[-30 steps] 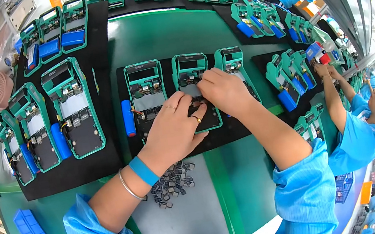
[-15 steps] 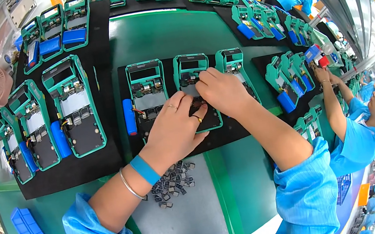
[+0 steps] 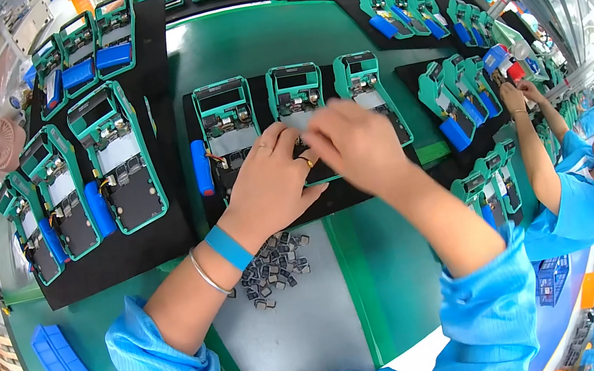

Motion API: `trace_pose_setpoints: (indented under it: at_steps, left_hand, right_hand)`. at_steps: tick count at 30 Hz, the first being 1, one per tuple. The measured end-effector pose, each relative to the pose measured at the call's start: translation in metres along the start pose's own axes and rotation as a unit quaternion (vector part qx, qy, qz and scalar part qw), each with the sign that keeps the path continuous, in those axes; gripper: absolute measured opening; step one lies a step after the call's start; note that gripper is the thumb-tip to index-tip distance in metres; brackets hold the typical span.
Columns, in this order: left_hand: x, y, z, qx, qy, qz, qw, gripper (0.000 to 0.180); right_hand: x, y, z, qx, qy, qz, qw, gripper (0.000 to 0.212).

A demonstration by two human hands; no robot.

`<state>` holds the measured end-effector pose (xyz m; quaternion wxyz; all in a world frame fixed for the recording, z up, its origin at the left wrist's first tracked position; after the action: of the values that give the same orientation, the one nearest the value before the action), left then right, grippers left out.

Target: The person places small metal components and batteries by hand into electronic device housings on a factory assembly line.

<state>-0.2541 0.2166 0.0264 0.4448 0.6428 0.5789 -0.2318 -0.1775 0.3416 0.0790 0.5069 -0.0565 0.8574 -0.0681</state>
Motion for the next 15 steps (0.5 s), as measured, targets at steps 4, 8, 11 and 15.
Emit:
trace_pose_setpoints:
  at_steps: [4, 8, 11, 15]
  left_hand:
    - [-0.001, 0.004, 0.0, -0.001, -0.014, 0.006, 1.0, 0.053]
    - [0.0, 0.004, -0.001, -0.005, -0.03, -0.002, 1.0, 0.055]
    - [0.002, 0.005, -0.002, -0.003, -0.02, -0.001, 1.0, 0.055]
    - [0.003, 0.005, 0.0, 0.0, -0.03, -0.019, 0.999, 0.055]
  right_hand:
    - [-0.007, -0.053, 0.071, 0.008, -0.031, -0.135, 0.99, 0.012]
    - [0.01, -0.075, 0.104, 0.063, -0.044, -0.075, 0.994, 0.021]
    - [0.019, -0.074, 0.113, 0.06, -0.021, -0.071, 0.995, 0.018]
    - [0.018, -0.074, 0.123, 0.106, -0.011, -0.107, 0.988, 0.013]
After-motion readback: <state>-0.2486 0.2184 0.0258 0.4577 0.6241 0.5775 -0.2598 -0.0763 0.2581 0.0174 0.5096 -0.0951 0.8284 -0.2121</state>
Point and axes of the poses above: each hand's wrist, its own z-axis away from the middle knuckle, its own x-axis out of the palm, y = z × x, the point moved 3 cm from there along -z, towards the middle knuckle, and after that the axes turned 1 degree about x, right-handed, at the moved point
